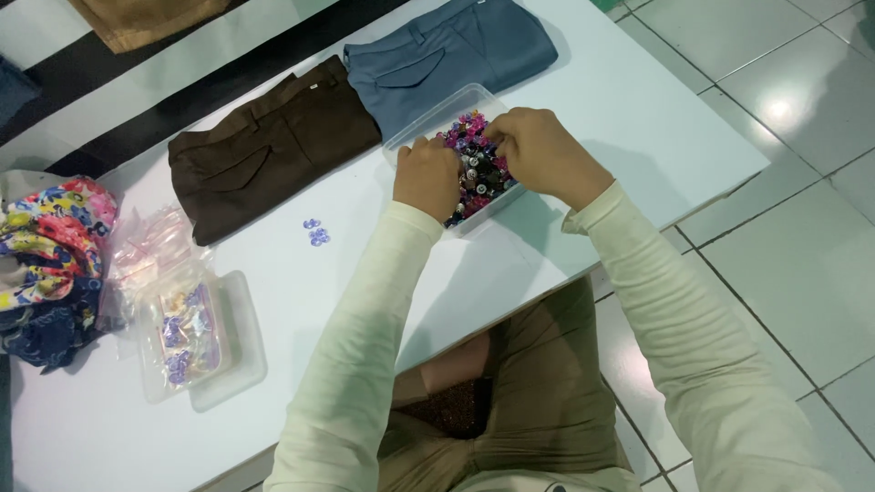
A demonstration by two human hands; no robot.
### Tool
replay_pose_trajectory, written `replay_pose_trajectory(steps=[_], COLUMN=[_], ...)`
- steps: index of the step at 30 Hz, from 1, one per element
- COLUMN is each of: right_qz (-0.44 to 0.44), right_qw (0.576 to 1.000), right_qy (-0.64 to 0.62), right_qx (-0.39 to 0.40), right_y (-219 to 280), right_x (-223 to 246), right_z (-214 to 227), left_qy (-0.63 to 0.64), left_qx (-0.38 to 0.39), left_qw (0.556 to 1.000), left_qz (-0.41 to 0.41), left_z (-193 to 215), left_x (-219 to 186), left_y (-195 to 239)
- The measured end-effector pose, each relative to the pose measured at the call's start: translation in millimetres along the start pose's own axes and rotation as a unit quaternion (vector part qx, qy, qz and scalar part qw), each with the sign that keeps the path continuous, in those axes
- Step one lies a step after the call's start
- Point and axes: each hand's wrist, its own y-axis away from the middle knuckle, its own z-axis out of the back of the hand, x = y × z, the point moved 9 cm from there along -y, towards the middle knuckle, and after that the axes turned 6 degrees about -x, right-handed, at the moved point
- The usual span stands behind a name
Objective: Bag small decorative items and sort through a container of colorful buttons
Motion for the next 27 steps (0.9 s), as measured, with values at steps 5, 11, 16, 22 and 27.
replay_pose_trajectory(steps=[5,11,16,22,27], right_qz=[0.031,-0.033,-0.026,-0.020,0.043], right_qw=[0.992,0.969,0.971,0.962,0.949], right_qy=[-0.068,-0.180,-0.167,-0.192,-0.220], right_qx=[-0.105,-0.167,-0.169,-0.192,-0.222], right_y=[10,16,17,17,16], right_x=[19,14,10,7,2], right_z=[15,25,24,22,24], left_qy=[0.130,0.125,0.186,0.211,0.161], left_qx=[-0.075,0.074,0.114,0.076,-0.039], left_qw=[0.989,0.989,0.976,0.974,0.985], left_qz=[-0.002,0.030,0.006,0.021,-0.042], left_z=[42,-24,6,4,-12], left_x=[-14,-20,-28,-7,-23], left_y=[-10,-15,-1,-16,-51])
